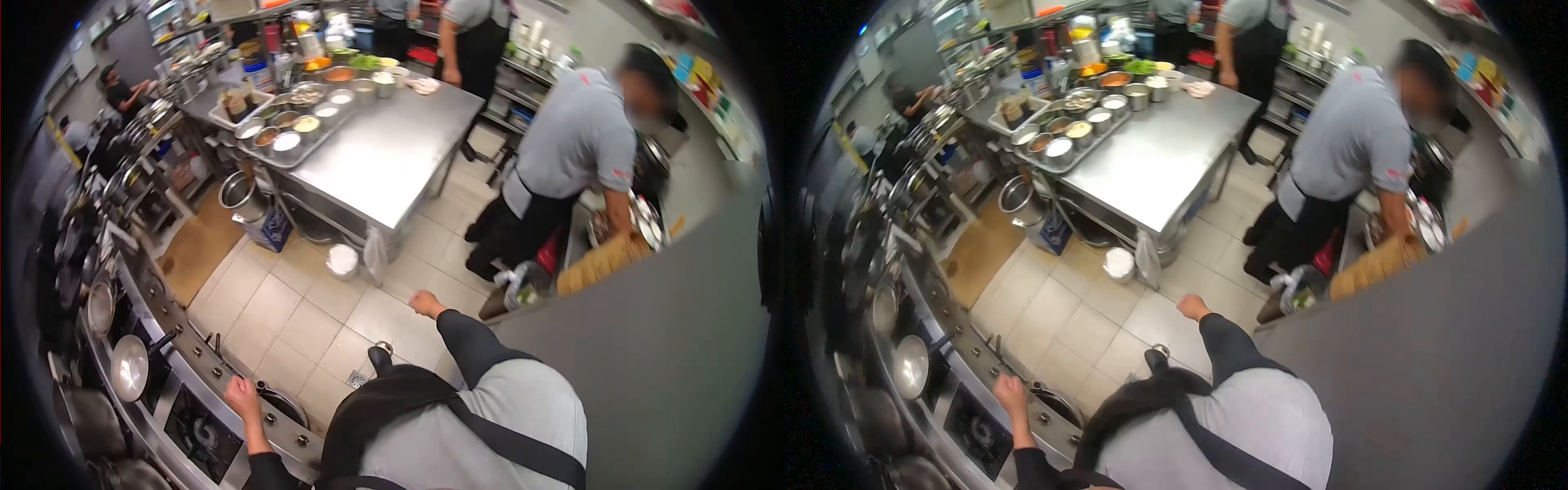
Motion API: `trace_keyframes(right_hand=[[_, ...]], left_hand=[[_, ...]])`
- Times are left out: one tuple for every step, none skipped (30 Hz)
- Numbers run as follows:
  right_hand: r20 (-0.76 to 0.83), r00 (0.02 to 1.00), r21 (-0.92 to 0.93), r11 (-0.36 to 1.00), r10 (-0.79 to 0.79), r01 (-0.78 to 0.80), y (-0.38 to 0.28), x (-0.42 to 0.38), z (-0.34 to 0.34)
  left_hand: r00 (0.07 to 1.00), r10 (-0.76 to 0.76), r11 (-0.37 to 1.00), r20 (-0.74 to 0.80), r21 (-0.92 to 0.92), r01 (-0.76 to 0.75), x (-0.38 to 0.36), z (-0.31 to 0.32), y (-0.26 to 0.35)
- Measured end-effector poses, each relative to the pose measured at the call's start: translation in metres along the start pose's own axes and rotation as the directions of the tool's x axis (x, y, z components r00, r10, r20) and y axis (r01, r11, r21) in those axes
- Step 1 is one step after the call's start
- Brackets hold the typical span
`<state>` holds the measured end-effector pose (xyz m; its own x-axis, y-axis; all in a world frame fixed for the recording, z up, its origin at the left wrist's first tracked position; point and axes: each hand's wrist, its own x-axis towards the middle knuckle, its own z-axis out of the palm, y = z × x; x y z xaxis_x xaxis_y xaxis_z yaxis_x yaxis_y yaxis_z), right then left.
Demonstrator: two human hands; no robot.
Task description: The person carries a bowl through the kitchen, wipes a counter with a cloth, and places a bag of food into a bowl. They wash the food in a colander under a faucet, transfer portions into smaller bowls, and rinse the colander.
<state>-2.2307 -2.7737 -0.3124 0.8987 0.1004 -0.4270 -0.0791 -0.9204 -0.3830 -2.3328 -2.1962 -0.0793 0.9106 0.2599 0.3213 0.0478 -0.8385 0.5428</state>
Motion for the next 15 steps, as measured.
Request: trace_keyframes(right_hand=[[-0.091, 0.992, 0.31, 0.949, 0.091, -0.058, -0.006, 0.04, -0.011], [-0.137, 0.968, 0.597, 0.798, 0.208, -0.087, -0.012, 0.074, -0.022], [-0.128, 0.975, 0.591, 0.803, 0.179, -0.07, -0.019, 0.104, -0.03], [-0.149, 0.921, 0.76, 0.637, 0.359, -0.126, -0.027, 0.131, -0.036], [-0.118, 0.838, 0.893, 0.426, 0.533, -0.145, -0.037, 0.155, -0.043], [-0.006, 0.858, 0.911, 0.357, 0.513, -0.207, -0.058, 0.144, -0.07], [0.108, 0.867, 0.916, 0.292, 0.486, -0.277, -0.077, 0.135, -0.095], [0.218, 0.865, 0.906, 0.234, 0.452, -0.352, -0.104, 0.118, -0.129], [0.255, 0.889, 0.927, 0.167, 0.38, -0.337, -0.106, 0.122, -0.126], [0.272, 0.888, 0.92, 0.17, 0.37, -0.353, -0.104, 0.126, -0.121], [0.2, 0.923, 0.941, 0.199, 0.33, -0.275, -0.095, 0.135, -0.106], [0.12, 0.95, 0.956, 0.224, 0.289, -0.189, -0.094, 0.145, -0.095], [0.124, 0.95, 0.955, 0.227, 0.287, -0.193, -0.101, 0.147, -0.087], [0.042, 0.903, 0.978, 0.168, 0.428, -0.126, -0.107, 0.142, -0.08], [-0.033, 0.825, 0.992, 0.12, 0.564, -0.042, -0.121, 0.14, -0.086]], left_hand=[[0.999, -0.027, 0.999, -0.025, 0.017, 0.028, 0.016, 0.006, -0.005], [0.998, -0.04, 0.999, -0.046, -0.02, 0.039, 0.036, 0.011, -0.005], [0.997, -0.046, 0.997, -0.063, -0.057, 0.043, 0.054, 0.014, -0.001], [0.989, -0.13, 0.991, 0.067, -0.02, 0.132, 0.069, 0.015, 0.004], [0.957, -0.212, 0.977, 0.195, 0.026, 0.211, 0.087, 0.015, 0.012], [0.992, 0.023, 0.999, 0.123, -0.035, -0.019, 0.101, 0.023, 0.033], [0.967, 0.252, 0.966, 0.043, -0.074, -0.249, 0.111, 0.029, 0.047], [0.966, 0.156, 0.984, 0.205, -0.119, -0.133, 0.121, 0.047, 0.026], [0.928, 0.059, 0.989, 0.369, -0.146, -0.004, 0.128, 0.066, 0.001], [0.907, -0.006, 0.979, 0.421, -0.184, 0.091, 0.138, 0.078, -0.001], [0.881, -0.061, 0.958, 0.469, -0.222, 0.184, 0.151, 0.094, 0.004], [0.882, -0.07, 0.957, 0.466, -0.218, 0.191, 0.165, 0.108, 0.004], [0.857, -0.076, 0.945, 0.51, -0.236, 0.225, 0.179, 0.123, 0.003], [0.825, -0.08, 0.931, 0.559, -0.253, 0.262, 0.189, 0.137, 0.001], [0.823, -0.08, 0.93, 0.563, -0.254, 0.264, 0.206, 0.154, -0.001]])
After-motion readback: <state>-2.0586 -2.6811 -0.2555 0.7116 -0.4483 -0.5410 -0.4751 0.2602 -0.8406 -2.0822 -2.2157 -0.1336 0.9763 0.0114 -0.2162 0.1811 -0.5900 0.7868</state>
